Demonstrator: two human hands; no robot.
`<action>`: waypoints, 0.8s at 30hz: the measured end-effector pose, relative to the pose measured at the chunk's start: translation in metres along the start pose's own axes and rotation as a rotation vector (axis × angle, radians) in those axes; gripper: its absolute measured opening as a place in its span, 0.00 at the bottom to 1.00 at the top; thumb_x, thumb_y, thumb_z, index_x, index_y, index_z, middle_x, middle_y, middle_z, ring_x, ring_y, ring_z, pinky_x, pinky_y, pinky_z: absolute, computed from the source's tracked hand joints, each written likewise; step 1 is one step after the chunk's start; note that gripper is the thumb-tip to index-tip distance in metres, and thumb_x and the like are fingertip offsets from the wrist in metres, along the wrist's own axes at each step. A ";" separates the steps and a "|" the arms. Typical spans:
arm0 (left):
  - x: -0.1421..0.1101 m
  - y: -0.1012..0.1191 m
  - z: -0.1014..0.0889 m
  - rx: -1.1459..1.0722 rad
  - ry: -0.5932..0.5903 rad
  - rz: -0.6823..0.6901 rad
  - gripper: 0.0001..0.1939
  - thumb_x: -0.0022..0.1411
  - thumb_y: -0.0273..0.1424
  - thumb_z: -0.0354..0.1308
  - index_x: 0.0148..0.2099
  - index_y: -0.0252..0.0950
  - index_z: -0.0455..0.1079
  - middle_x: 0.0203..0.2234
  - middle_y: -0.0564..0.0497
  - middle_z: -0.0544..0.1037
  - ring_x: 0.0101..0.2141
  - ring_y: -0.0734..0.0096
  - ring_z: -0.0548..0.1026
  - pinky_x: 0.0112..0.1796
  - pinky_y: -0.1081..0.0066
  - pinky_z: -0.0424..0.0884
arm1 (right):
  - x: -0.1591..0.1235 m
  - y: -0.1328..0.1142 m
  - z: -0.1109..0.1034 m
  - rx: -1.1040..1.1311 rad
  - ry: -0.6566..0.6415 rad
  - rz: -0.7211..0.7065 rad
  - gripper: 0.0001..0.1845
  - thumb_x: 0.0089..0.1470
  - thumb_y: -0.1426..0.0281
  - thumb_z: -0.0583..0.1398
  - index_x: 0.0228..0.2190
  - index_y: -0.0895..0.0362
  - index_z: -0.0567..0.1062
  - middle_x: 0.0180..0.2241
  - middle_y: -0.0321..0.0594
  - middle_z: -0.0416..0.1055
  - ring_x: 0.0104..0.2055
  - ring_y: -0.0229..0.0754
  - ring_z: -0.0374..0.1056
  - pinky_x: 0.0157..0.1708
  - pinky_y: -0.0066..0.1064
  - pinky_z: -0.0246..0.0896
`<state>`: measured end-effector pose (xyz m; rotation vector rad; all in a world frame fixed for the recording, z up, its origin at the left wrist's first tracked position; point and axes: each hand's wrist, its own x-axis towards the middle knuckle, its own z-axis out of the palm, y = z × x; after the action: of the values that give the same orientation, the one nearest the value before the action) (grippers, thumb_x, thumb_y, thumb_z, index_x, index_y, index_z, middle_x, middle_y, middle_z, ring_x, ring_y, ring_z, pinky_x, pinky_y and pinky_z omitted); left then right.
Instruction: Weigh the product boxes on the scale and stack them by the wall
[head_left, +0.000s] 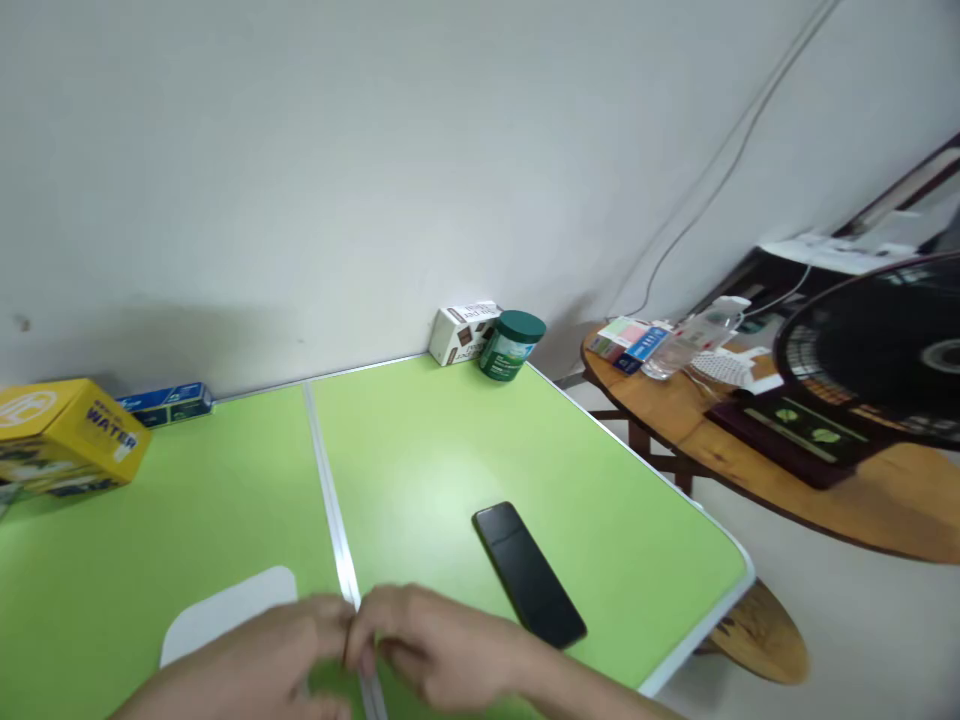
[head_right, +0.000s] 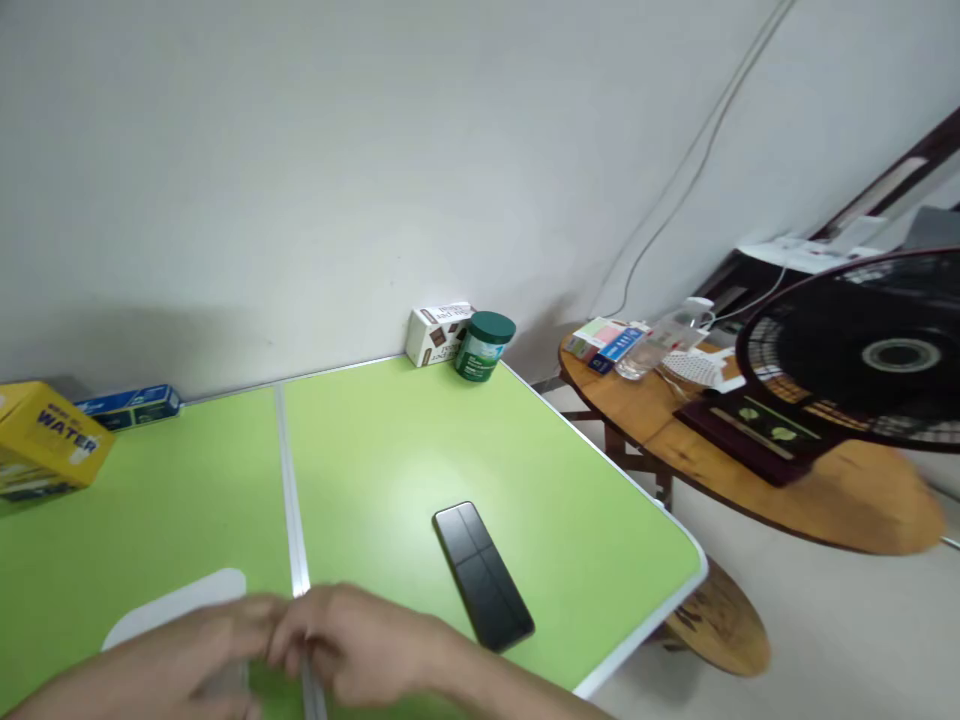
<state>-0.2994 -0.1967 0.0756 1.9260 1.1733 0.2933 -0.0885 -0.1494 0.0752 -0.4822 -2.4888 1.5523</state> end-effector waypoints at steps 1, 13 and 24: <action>0.019 0.009 -0.008 -0.026 -0.020 -0.025 0.12 0.59 0.40 0.55 0.44 0.47 0.75 0.40 0.53 0.78 0.42 0.63 0.76 0.46 0.64 0.70 | -0.012 0.010 -0.014 0.066 0.129 0.040 0.18 0.49 0.83 0.53 0.40 0.56 0.73 0.41 0.39 0.74 0.44 0.39 0.70 0.47 0.32 0.65; 0.324 0.054 0.025 -0.340 0.249 0.031 0.40 0.50 0.23 0.60 0.65 0.34 0.53 0.64 0.37 0.55 0.63 0.49 0.56 0.62 0.52 0.52 | -0.071 0.171 -0.184 0.212 1.164 0.200 0.23 0.42 0.72 0.56 0.44 0.57 0.67 0.46 0.48 0.70 0.50 0.49 0.67 0.51 0.46 0.62; 0.483 0.031 0.007 -0.379 0.386 0.074 0.49 0.51 0.17 0.57 0.69 0.33 0.35 0.67 0.38 0.48 0.65 0.54 0.52 0.60 0.58 0.57 | -0.084 0.290 -0.343 0.139 1.448 0.244 0.52 0.33 0.75 0.59 0.62 0.59 0.50 0.64 0.52 0.53 0.66 0.59 0.46 0.63 0.51 0.44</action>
<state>-0.0178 0.1882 -0.0083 1.6185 1.1866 0.8938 0.1488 0.2266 -0.0294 -1.2952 -1.2012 0.8008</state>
